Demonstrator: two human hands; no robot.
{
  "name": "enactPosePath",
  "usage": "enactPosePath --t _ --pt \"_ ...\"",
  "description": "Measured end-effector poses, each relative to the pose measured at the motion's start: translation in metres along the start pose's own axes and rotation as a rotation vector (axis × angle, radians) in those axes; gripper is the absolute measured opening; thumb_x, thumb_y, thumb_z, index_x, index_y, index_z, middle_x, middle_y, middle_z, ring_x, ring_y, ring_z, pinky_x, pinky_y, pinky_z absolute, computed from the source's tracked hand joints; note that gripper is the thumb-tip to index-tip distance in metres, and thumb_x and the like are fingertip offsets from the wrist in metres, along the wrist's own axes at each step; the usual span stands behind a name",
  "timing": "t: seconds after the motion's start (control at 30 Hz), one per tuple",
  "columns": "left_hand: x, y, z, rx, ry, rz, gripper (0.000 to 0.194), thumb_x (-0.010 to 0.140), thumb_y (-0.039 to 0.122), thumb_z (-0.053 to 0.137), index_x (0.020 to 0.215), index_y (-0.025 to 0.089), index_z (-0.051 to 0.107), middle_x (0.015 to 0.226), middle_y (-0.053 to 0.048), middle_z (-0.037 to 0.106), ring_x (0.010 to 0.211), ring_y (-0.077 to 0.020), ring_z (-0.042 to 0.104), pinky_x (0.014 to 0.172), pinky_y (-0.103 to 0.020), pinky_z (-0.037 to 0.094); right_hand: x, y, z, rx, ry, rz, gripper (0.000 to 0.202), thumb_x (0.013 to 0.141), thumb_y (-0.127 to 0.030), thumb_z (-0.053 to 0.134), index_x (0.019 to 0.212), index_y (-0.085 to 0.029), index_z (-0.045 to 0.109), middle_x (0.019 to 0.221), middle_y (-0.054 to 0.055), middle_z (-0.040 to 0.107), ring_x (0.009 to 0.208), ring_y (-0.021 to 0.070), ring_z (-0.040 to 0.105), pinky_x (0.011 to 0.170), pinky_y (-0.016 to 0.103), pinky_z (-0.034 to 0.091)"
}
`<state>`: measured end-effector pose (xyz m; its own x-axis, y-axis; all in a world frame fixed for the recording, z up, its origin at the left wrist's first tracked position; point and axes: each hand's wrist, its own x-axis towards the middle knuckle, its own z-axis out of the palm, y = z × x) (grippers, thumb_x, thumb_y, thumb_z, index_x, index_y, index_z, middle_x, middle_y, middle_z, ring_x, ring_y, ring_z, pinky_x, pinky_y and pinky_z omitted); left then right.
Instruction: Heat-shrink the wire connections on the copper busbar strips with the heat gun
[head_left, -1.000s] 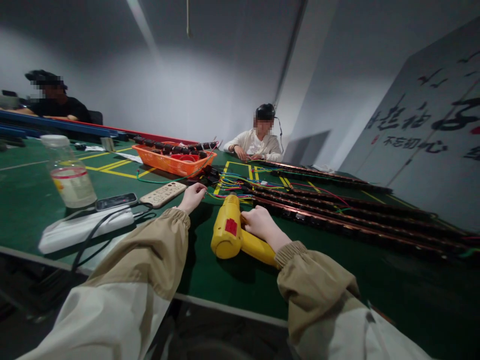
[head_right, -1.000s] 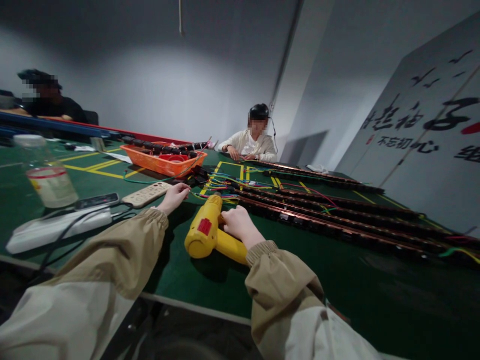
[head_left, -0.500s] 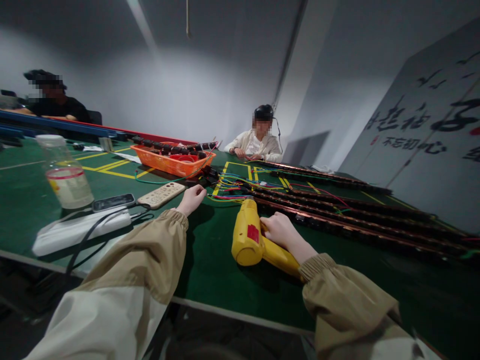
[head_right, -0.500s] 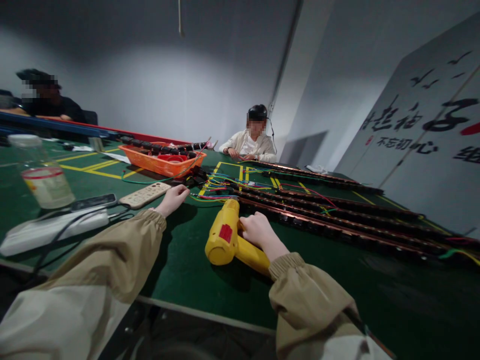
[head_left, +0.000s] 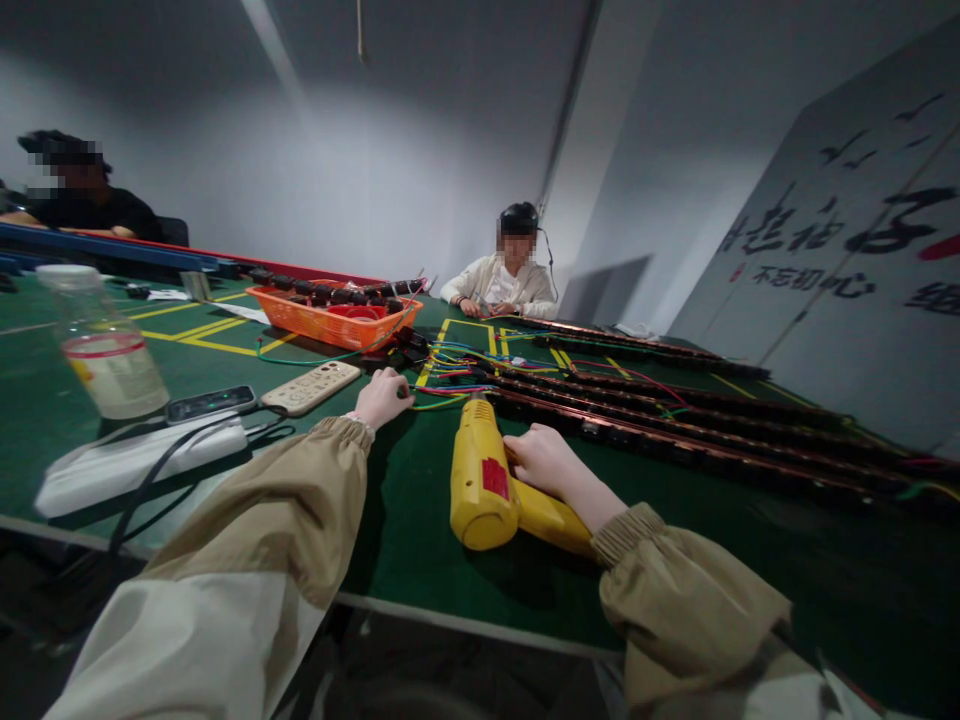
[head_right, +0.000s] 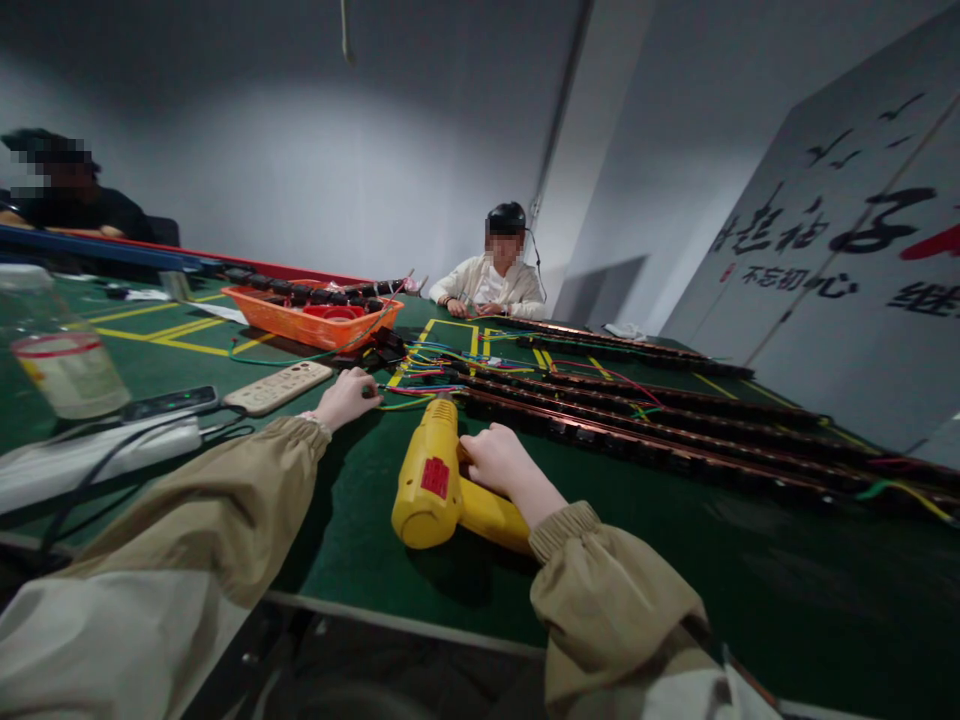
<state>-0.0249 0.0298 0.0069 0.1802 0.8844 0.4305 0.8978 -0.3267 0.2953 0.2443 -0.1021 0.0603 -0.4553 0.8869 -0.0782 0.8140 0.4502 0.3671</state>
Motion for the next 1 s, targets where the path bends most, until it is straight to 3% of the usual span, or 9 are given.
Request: enactPosePath --t 0.1,0.17,0.27,0.47,0.63,0.8,1.0 --pt "0.008 -0.008 0.013 -0.055 -0.025 0.035 0.041 0.076 0.025 0.055 0.115 0.018 0.057 0.125 -0.01 0.052 0.113 -0.0249 0.048 0.093 -0.034 0.042 0.001 0.001 0.001 -0.001 0.001 -0.004 0.028 0.089 -0.038 0.052 0.105 -0.014 0.058 0.101 0.005 0.06 0.091 0.0153 0.059 0.084 0.038 0.048" --pt "0.013 -0.011 0.02 -0.062 -0.078 0.046 0.045 0.077 0.021 0.051 0.122 0.017 0.054 0.126 -0.009 0.053 0.112 -0.0235 0.05 0.095 -0.033 0.041 0.002 0.001 0.002 -0.003 -0.002 -0.006 0.028 0.089 -0.038 0.053 0.104 -0.014 0.058 0.101 0.005 0.061 0.091 0.0153 0.059 0.084 0.038 0.048" --pt "0.017 -0.012 0.026 -0.039 -0.109 0.036 0.041 0.079 0.021 0.049 0.118 0.019 0.058 0.12 -0.01 0.056 0.11 -0.026 0.052 0.093 -0.036 0.042 0.003 0.001 0.002 -0.005 -0.007 -0.009 0.028 0.089 -0.038 0.053 0.104 -0.014 0.058 0.101 0.005 0.061 0.091 0.0153 0.059 0.084 0.038 0.048" --pt "0.016 -0.004 0.028 0.015 -0.063 -0.022 0.028 0.083 0.019 0.046 0.102 0.02 0.066 0.103 -0.012 0.057 0.105 -0.0289 0.052 0.088 -0.04 0.044 0.002 -0.001 0.0 -0.007 -0.003 -0.007 0.029 0.089 -0.038 0.053 0.104 -0.014 0.058 0.102 0.005 0.06 0.092 0.0157 0.059 0.085 0.038 0.048" --pt "0.01 0.003 0.021 0.008 0.025 0.019 0.024 0.087 0.019 0.042 0.101 0.015 0.061 0.107 -0.014 0.053 0.104 -0.0264 0.052 0.089 -0.037 0.043 0.001 -0.002 -0.003 -0.009 0.003 -0.005 0.028 0.089 -0.038 0.053 0.103 -0.014 0.058 0.101 0.005 0.061 0.091 0.0155 0.059 0.084 0.038 0.048" --pt "0.01 0.003 0.013 -0.039 0.127 -0.053 0.029 0.093 0.02 0.027 0.104 0.012 0.053 0.099 -0.015 0.058 0.092 -0.0232 0.058 0.081 -0.035 0.044 0.013 -0.014 -0.009 0.002 0.04 -0.027 0.029 0.089 -0.038 0.052 0.104 -0.014 0.058 0.101 0.005 0.061 0.091 0.0157 0.059 0.085 0.039 0.048" --pt "0.01 -0.004 0.016 -0.097 0.048 0.067 0.018 0.086 0.025 0.047 0.092 0.014 0.061 0.091 -0.01 0.064 0.086 -0.0202 0.059 0.078 -0.03 0.045 0.037 -0.036 -0.018 0.012 0.08 -0.09 0.029 0.089 -0.039 0.053 0.104 -0.014 0.058 0.102 0.005 0.061 0.093 0.0162 0.059 0.087 0.04 0.047"
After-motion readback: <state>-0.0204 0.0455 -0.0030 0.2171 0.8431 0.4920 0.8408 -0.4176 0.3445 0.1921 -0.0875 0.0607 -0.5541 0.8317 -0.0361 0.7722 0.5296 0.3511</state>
